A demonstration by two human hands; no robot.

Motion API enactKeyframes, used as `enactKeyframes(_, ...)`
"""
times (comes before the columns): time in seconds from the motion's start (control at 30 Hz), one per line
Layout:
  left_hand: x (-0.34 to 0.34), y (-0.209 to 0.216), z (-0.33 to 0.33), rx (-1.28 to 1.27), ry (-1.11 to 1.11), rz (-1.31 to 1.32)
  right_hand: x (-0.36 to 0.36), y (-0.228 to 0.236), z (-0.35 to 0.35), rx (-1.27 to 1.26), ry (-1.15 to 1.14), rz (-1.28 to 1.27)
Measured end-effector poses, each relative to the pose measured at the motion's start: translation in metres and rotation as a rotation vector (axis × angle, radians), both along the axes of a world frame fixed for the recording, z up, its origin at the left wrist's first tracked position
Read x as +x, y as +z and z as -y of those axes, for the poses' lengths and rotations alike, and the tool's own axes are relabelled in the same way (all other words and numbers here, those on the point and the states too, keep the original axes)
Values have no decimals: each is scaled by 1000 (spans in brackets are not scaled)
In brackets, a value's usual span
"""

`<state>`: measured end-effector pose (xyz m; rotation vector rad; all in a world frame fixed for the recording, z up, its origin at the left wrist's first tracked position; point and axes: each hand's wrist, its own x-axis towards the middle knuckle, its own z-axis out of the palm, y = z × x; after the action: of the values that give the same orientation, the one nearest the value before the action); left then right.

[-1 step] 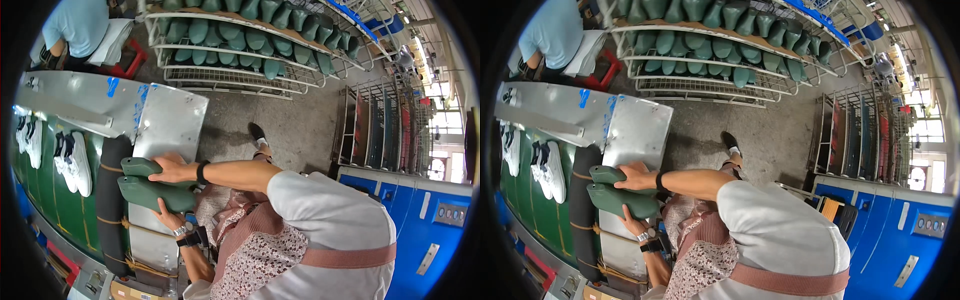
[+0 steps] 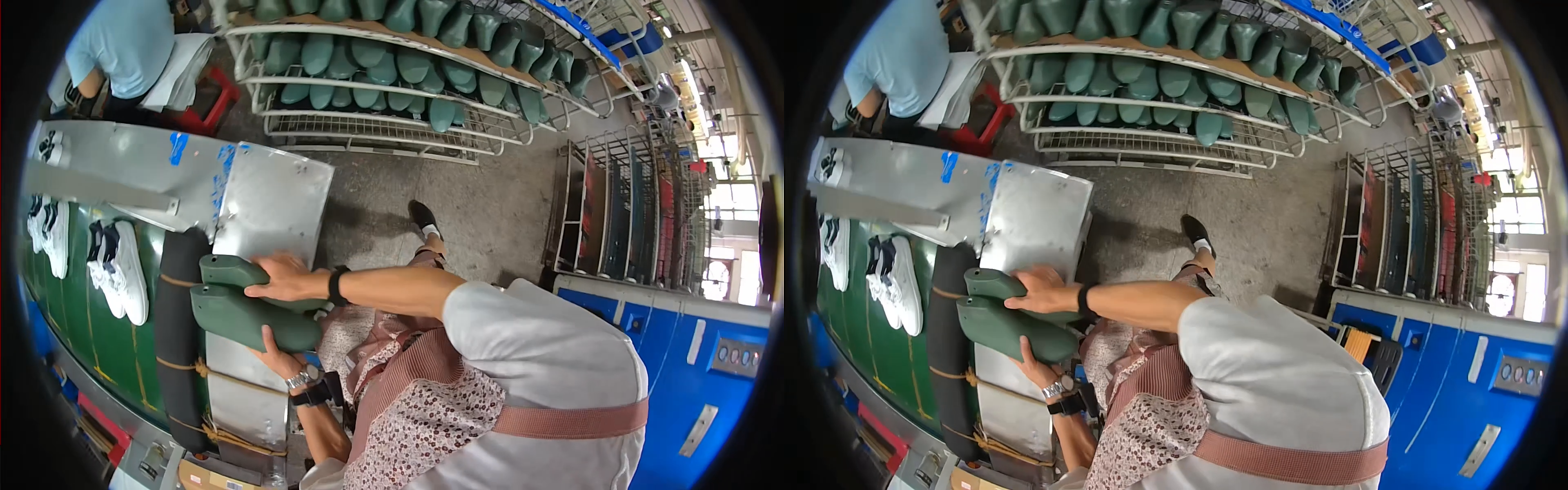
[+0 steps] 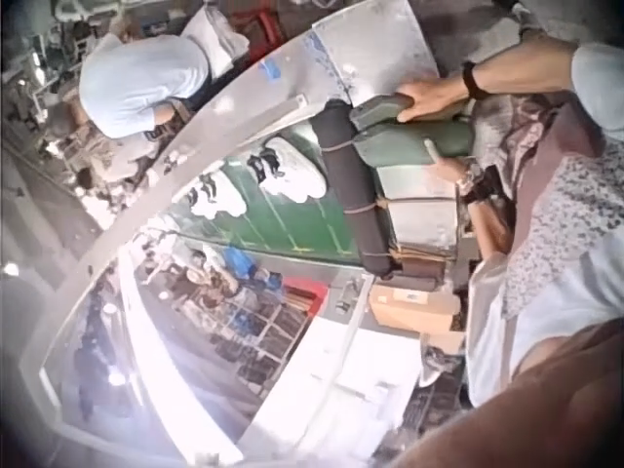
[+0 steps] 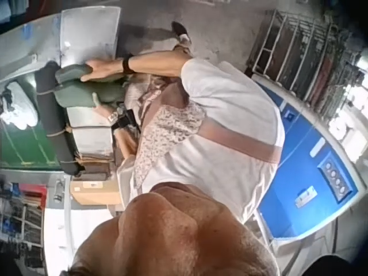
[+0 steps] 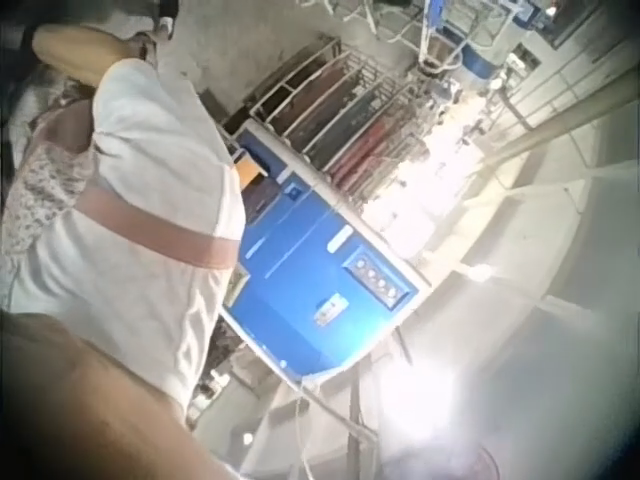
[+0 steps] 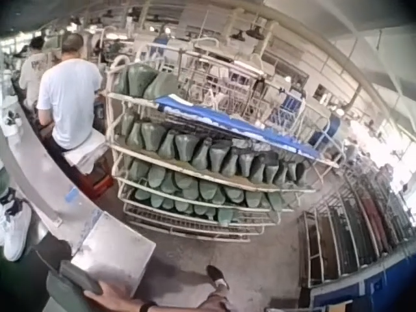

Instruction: Pairing shoes with shoe lasts and placing them on an assembly line conveyor.

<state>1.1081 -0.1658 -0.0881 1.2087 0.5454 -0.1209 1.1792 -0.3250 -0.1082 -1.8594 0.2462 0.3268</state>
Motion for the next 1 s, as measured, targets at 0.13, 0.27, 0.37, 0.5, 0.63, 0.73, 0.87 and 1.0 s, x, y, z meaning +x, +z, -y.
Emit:
enactKeyframes(0.13, -38, 32, 140, 192, -249, 127, -73, -9, 137, 247, -290, 50)
enactKeyframes(0.27, -55, -10, 302, 204, -780, 298, -177, -58, 314, -5, -563, -58)
enactKeyframes(0.37, -70, -50, 430, 60, -997, 214, -249, -81, 441, 188, -903, -138)
enactKeyframes(0.5, -83, -117, 579, 652, -1408, 378, -309, -115, 597, 7, -1119, -283)
enactKeyframes(0.63, -80, -117, 691, 1082, -1368, 493, -290, -163, 710, -125, -1196, -341)
enactKeyframes(0.73, -59, -150, 716, 1321, -1411, 838, -250, -266, 773, 271, -1162, -336)
enactKeyframes(0.87, -87, -192, 708, 1361, -1486, 831, -230, -377, 803, -624, -180, -360)
enactKeyframes(1.0, -147, -167, 596, 1262, -1357, 642, -245, -393, 866, -1415, 358, 129)
